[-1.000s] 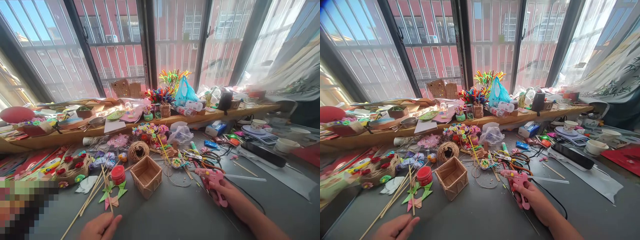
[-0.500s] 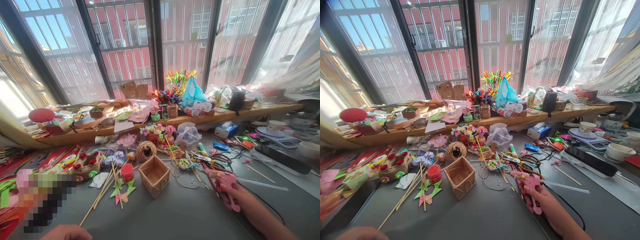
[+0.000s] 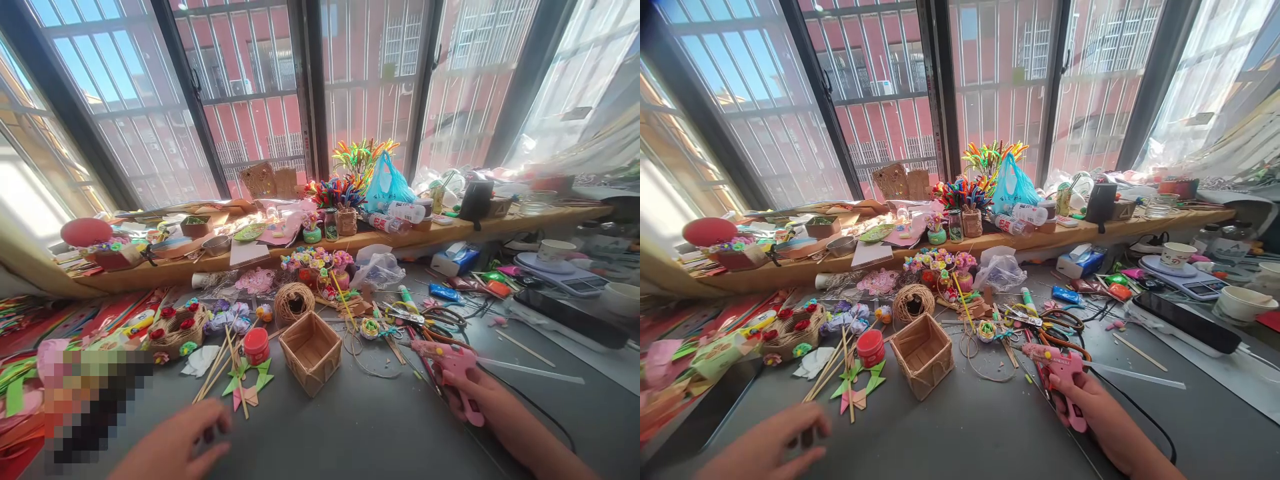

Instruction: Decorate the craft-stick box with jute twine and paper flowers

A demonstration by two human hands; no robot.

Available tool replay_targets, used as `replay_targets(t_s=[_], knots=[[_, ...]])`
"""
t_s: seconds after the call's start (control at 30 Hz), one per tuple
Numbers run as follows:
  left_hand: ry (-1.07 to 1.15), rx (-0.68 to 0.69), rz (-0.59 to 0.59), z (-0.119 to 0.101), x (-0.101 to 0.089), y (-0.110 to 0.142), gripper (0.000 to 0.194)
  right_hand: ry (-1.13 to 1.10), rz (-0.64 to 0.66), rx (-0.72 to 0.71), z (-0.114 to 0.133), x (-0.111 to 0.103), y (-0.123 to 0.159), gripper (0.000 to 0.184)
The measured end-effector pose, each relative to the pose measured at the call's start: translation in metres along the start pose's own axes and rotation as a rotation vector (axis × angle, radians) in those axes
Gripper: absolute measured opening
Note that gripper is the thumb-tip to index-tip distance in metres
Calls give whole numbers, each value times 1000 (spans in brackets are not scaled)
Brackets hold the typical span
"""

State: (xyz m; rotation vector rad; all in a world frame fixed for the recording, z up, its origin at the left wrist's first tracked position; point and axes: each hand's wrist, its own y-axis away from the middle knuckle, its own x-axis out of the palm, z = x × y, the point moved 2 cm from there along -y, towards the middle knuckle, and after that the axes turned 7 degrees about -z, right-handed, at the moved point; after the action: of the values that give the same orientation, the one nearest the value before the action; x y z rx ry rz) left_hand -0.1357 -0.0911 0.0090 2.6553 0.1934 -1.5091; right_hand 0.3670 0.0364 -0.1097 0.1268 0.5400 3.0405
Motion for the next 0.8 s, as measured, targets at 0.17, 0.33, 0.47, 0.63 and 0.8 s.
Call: replay_targets(t_s=[0.17,0.33,0.47,0.63,0.8], knots=[[343,68,-256,-56,71,-38,73,145,25,-31,0,5,-5,49],[498,14,-397,-77,128,-74,125,245,28,-4,-5,2,-10,49],[622,28,-340,-79,134,-82,119,227,-7,14,-8,-3,-11,46],[667,226,-260,-73,133,-66,118,262,15,34,-2,-4,-10,46],[840,310,-122,-67,141,-65,119,173,52,82,4,-3,-12,52]])
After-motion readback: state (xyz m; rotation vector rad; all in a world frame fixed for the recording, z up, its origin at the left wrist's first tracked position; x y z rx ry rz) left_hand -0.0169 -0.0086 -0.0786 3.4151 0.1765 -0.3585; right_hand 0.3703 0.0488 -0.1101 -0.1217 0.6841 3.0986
